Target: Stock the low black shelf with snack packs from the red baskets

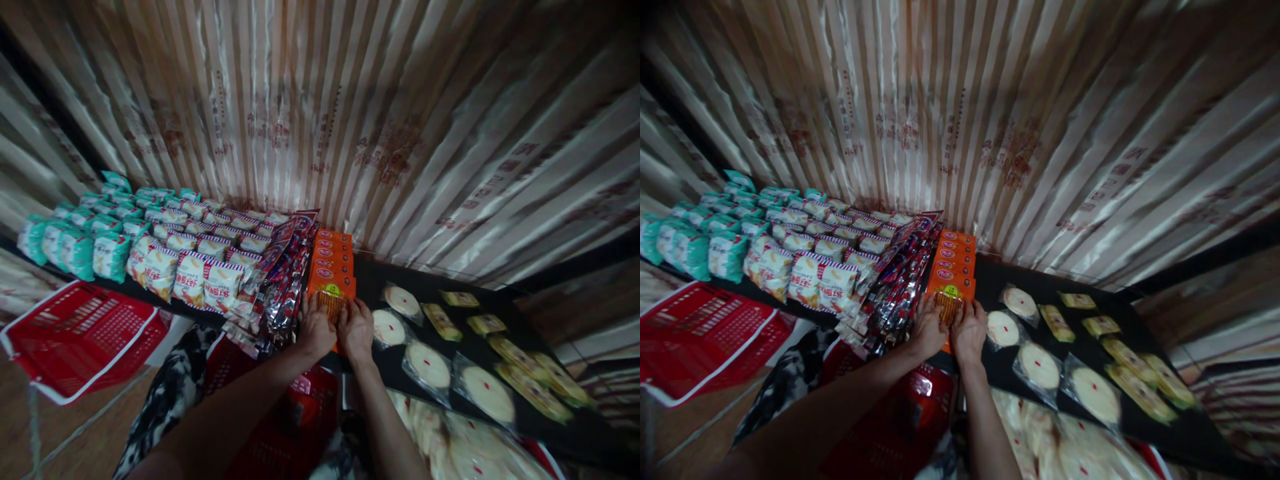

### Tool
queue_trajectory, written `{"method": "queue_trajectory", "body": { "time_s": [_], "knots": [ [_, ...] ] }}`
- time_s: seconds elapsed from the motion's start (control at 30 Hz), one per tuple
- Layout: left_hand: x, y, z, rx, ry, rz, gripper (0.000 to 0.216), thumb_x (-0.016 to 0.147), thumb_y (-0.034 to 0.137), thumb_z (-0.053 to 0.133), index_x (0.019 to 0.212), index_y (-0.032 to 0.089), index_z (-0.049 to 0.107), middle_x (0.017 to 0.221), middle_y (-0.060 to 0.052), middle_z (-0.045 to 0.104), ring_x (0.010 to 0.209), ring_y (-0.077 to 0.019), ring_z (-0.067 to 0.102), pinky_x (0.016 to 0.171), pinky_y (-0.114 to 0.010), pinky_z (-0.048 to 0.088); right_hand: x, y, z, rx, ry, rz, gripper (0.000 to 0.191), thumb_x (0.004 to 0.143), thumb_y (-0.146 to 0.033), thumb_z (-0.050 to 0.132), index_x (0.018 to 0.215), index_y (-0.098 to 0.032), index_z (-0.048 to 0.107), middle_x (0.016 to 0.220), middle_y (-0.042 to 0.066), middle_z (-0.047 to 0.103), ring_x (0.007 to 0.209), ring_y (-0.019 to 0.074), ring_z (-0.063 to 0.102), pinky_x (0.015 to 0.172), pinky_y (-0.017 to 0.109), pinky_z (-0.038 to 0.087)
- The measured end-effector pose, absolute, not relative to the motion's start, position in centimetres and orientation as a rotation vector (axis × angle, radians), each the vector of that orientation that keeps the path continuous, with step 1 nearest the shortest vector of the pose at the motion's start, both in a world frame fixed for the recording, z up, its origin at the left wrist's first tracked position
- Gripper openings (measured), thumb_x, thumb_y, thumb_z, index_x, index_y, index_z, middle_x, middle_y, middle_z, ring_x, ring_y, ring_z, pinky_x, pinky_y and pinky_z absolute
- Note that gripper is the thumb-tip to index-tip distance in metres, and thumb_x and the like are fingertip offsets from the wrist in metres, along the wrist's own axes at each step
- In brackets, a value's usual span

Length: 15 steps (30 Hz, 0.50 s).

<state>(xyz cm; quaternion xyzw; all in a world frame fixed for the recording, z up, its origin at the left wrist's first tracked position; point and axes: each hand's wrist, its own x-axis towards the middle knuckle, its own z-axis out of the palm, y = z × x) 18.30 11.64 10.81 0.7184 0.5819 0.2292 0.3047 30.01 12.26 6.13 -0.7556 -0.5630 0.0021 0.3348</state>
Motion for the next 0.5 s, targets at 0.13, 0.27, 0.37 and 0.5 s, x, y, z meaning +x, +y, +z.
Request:
{"method": "queue_trajectory", "body": {
  "time_s": [0.13, 0.27, 0.37, 0.5],
  "knots": [
    [18.2, 11.3, 11.6, 1.907, 1.538, 0.611, 0.041, 0.070, 0.012, 0.050, 0.109, 0.007, 0.059, 0.141, -0.017, 0.037, 0.138, -0.0309, 0.012, 0.112, -0.048, 0.016, 29.8, 12.1, 6.4, -1.892, -1.467, -0.073, 0.044, 0.085, -0.033, 0.033, 0.105, -0.006, 0.061, 0.118, 0.022, 0.052, 0.113, 0.0285, 0.045, 0.096, 0.046, 0.037],
    [18.0, 9.5, 12.5, 2.001, 1.396, 0.834, 0.034, 0.075, 0.013, 0.046, 0.106, 0.008, 0.061, 0.136, -0.017, 0.043, 0.136, -0.0278, 0.020, 0.111, -0.045, 0.024, 28.4, 9.7, 8.5, -1.715, -1.408, -0.070, 0.040, 0.087, -0.034, 0.031, 0.107, -0.012, 0.059, 0.113, 0.015, 0.057, 0.109, 0.0231, 0.050, 0.096, 0.043, 0.039],
    [16.6, 6.3, 12.1, 2.046, 1.197, 1.047, 0.032, 0.080, 0.011, 0.036, 0.098, 0.014, 0.063, 0.117, -0.013, 0.058, 0.123, -0.0221, 0.041, 0.105, -0.041, 0.035, 26.5, 5.3, 9.4, -1.657, -1.274, 0.027, 0.035, 0.088, -0.035, 0.034, 0.107, -0.015, 0.056, 0.103, 0.012, 0.061, 0.098, 0.0210, 0.056, 0.087, 0.040, 0.044],
    [12.7, 0.1, 8.6, 1.979, 1.026, 0.975, 0.034, 0.085, 0.017, 0.031, 0.097, 0.018, 0.063, 0.097, -0.009, 0.065, 0.095, -0.0191, 0.057, 0.090, -0.038, 0.045, 23.0, -1.4, 7.1, -1.718, -1.179, 0.325, 0.032, 0.087, -0.037, 0.039, 0.103, -0.016, 0.057, 0.090, 0.008, 0.067, 0.084, 0.0191, 0.062, 0.078, 0.033, 0.048]
  ]
}}
